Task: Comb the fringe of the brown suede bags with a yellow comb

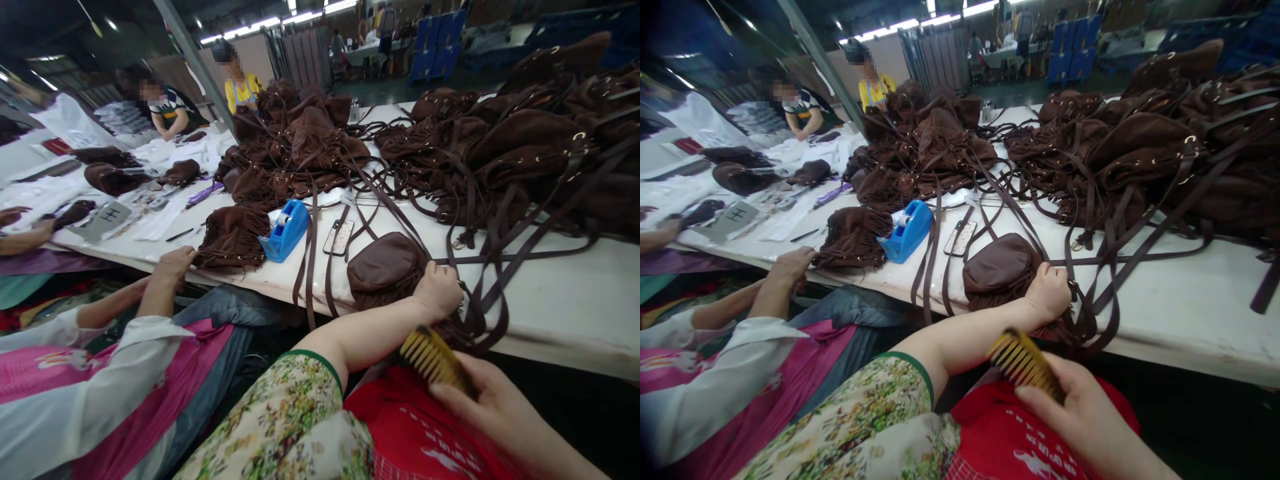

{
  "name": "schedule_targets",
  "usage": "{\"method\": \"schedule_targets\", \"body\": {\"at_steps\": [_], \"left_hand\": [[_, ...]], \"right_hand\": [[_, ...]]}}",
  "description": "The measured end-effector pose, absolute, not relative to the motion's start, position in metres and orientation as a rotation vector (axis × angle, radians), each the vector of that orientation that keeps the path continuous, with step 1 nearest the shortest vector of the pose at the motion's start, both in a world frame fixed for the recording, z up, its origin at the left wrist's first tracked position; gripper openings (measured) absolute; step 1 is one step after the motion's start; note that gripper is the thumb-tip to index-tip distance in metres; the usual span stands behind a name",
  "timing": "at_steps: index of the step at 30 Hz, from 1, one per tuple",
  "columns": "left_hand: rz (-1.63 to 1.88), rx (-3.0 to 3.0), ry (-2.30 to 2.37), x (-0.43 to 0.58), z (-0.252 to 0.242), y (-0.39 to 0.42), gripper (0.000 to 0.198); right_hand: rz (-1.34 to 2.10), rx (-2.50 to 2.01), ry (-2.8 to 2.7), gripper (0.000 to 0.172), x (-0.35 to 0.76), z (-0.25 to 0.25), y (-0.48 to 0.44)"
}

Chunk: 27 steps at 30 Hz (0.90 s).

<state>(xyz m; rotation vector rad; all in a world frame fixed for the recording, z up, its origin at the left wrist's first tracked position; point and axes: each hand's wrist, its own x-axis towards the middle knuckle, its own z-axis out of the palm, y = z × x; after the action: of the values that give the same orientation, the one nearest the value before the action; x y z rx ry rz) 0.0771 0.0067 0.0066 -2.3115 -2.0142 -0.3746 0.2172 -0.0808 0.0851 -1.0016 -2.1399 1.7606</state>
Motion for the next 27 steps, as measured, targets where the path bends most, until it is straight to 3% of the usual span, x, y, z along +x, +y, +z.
{"method": "schedule_targets", "body": {"at_steps": [5,6,10,11,16,20,22,27], "left_hand": [[-0.597,-2.749,-2.313,0.038,0.023,0.022,0.030],[-0.746,-2.871,-2.327,0.025,0.027,0.024,0.034],[-1.875,-2.902,-2.391,-0.024,0.039,0.022,0.053],[-1.959,-2.823,-2.416,-0.034,0.039,0.020,0.055],[-1.522,-2.796,-2.515,-0.055,0.021,0.013,0.044],[-1.580,-2.688,-2.524,-0.053,0.005,0.014,0.048],[-1.582,-2.662,-2.542,-0.051,0.000,0.016,0.048],[-1.585,-2.679,-2.499,-0.052,-0.004,0.019,0.048]], "right_hand": [[1.626,-1.142,-1.740,0.036,0.222,0.120,-0.052],[1.584,-1.172,-1.659,0.037,0.224,0.117,-0.043],[1.289,-1.353,-1.698,0.038,0.229,0.091,-0.013],[1.191,-1.406,-1.792,0.039,0.228,0.083,-0.008],[0.839,-1.415,-2.232,0.041,0.209,0.045,0.016],[0.521,-1.346,-2.433,0.037,0.190,0.024,0.022],[0.565,-1.194,-2.636,0.038,0.186,0.022,0.008],[1.052,-0.749,-3.030,0.031,0.200,0.041,-0.057]]}}
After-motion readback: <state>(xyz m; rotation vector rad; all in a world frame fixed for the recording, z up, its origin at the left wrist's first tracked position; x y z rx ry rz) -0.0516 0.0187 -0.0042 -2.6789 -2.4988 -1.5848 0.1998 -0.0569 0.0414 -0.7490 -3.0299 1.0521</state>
